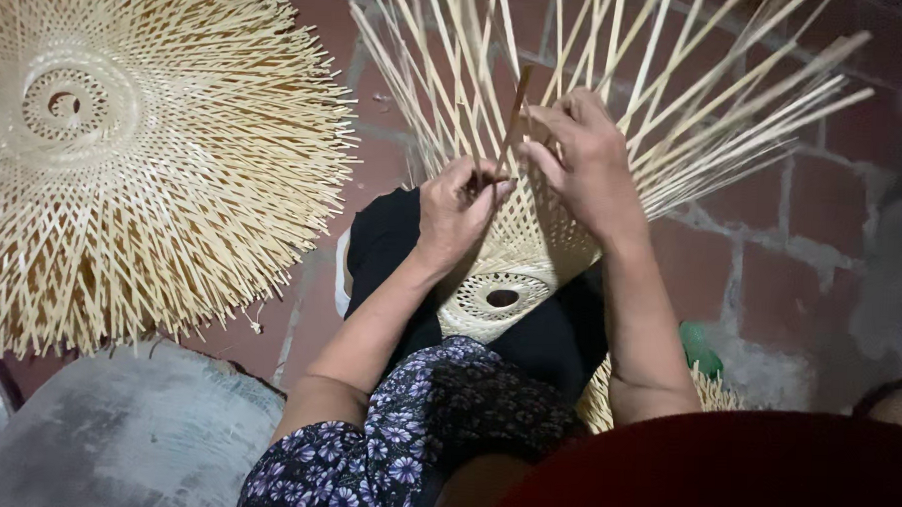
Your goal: The person is weaving a conical hat by hand, interlacing thin strips through a framework while sitting on a tiled floor.
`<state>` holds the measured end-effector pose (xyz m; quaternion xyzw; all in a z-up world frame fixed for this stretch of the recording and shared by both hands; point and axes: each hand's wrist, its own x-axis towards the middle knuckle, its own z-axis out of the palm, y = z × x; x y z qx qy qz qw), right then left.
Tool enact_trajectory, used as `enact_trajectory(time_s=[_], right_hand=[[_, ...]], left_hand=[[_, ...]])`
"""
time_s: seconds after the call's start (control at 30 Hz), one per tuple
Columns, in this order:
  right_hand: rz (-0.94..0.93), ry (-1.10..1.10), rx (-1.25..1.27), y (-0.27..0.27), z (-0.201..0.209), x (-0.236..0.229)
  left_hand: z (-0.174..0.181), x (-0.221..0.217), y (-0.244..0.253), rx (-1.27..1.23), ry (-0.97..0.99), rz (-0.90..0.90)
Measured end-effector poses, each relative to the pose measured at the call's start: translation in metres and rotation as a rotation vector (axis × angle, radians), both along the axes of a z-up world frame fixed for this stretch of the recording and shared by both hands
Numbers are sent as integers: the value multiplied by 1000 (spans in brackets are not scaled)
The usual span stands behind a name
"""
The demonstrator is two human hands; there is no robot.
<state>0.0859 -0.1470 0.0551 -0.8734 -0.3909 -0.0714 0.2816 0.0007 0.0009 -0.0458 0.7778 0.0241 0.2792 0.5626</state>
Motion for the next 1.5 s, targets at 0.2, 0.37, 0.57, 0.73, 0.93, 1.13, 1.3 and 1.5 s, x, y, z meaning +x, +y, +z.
enact_trajectory(time_s=[0.2,0.37,0.57,0.73,0.93,1.13,1.3,1.5], right_hand=[[-25,-327,-92,12,-13,9],[-22,-424,-47,3,-15,10],[-93,42,99,-24,-20,32],[63,375,769,-55,5,9],[-160,501,982,-65,-10,-13],[-201,125,664,-84,-7,-10],[-229,38,598,-82,-2,-14],[-359,102,602,-65,4,-14]], left_hand=[[12,-12,18,-157,-211,152],[-5,4,39,-288,148,29],[14,-2,40,-380,62,-97],[85,-7,35,-32,-203,-196],[93,6,5,77,-9,-245],[70,18,-21,87,39,-246],[49,30,-10,1,73,-307],[51,24,-13,78,-258,-218]])
